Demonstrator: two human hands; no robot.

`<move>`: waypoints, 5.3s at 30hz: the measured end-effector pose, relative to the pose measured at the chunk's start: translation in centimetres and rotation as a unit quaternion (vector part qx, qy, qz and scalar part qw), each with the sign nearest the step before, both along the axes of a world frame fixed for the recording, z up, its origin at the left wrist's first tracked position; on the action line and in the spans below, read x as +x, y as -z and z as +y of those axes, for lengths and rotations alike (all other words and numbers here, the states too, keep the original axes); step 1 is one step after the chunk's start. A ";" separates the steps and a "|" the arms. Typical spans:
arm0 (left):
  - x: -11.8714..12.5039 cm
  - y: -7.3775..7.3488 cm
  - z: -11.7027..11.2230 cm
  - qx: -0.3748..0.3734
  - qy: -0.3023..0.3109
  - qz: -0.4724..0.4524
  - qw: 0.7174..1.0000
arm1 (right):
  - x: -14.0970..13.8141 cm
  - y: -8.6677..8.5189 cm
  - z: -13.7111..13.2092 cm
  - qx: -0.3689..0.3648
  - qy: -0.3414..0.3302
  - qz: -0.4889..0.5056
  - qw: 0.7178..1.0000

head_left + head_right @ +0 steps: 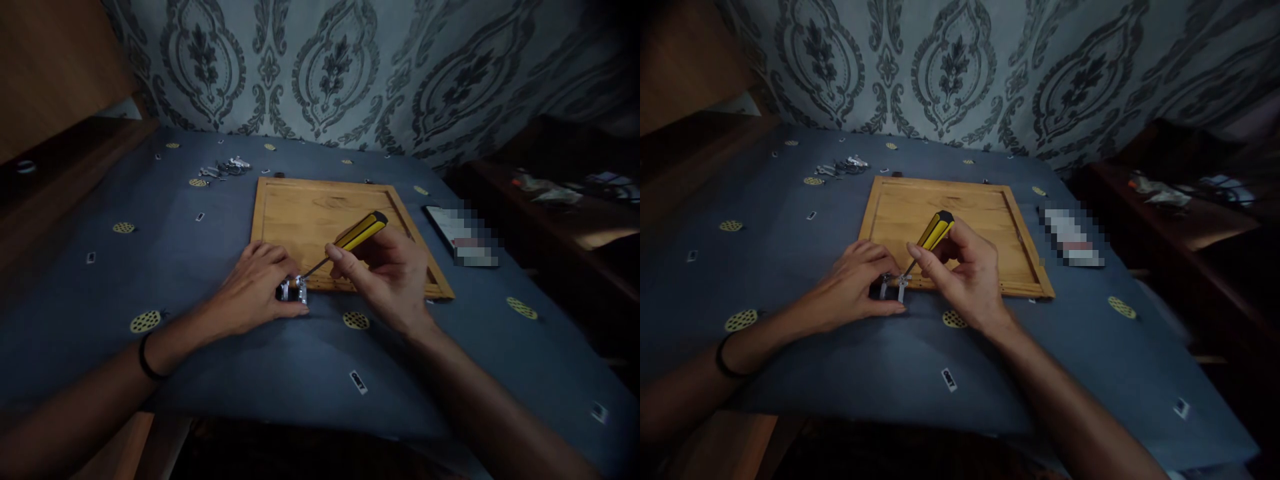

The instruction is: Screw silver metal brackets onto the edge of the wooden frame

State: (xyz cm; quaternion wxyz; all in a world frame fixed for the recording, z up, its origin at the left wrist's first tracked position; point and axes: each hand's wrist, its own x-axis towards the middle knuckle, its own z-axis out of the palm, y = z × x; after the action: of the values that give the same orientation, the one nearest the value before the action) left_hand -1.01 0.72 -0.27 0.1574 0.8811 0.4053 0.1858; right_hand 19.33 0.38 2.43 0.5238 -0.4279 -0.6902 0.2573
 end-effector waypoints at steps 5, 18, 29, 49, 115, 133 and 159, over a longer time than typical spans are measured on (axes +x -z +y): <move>-0.1 0.0 0.0 0.001 0.000 0.001 1.000 | -0.1 0.1 0.1 0.010 -0.010 0.003 1.000; 0.1 -0.5 0.0 -0.013 -0.003 0.016 1.000 | 0.0 0.0 -0.1 -0.033 -0.030 0.005 0.999; 0.0 -0.1 0.1 0.005 0.006 0.008 1.000 | 1.0 -1.1 0.1 -0.068 -0.116 -0.008 0.991; 0.0 -0.2 0.0 -0.005 0.000 0.006 1.000 | 0.1 -0.8 0.2 -0.113 -0.070 0.089 0.987; 0.1 0.1 0.1 0.011 0.001 0.001 1.000 | 0.0 -0.4 -0.2 -0.115 -0.113 0.083 0.983; 0.0 0.1 0.1 0.002 0.002 -0.005 1.000 | 0.8 -1.6 -0.2 -0.138 -0.149 0.048 0.978; 0.0 0.0 -0.1 0.007 0.007 -0.002 1.000 | 0.6 -1.1 -0.1 -0.112 -0.108 0.046 0.987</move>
State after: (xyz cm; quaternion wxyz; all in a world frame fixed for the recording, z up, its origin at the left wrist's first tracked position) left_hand -0.97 0.66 -0.23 0.1532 0.8848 0.3976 0.1889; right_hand 19.91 0.28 3.49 0.4731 -0.3944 -0.6741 0.4078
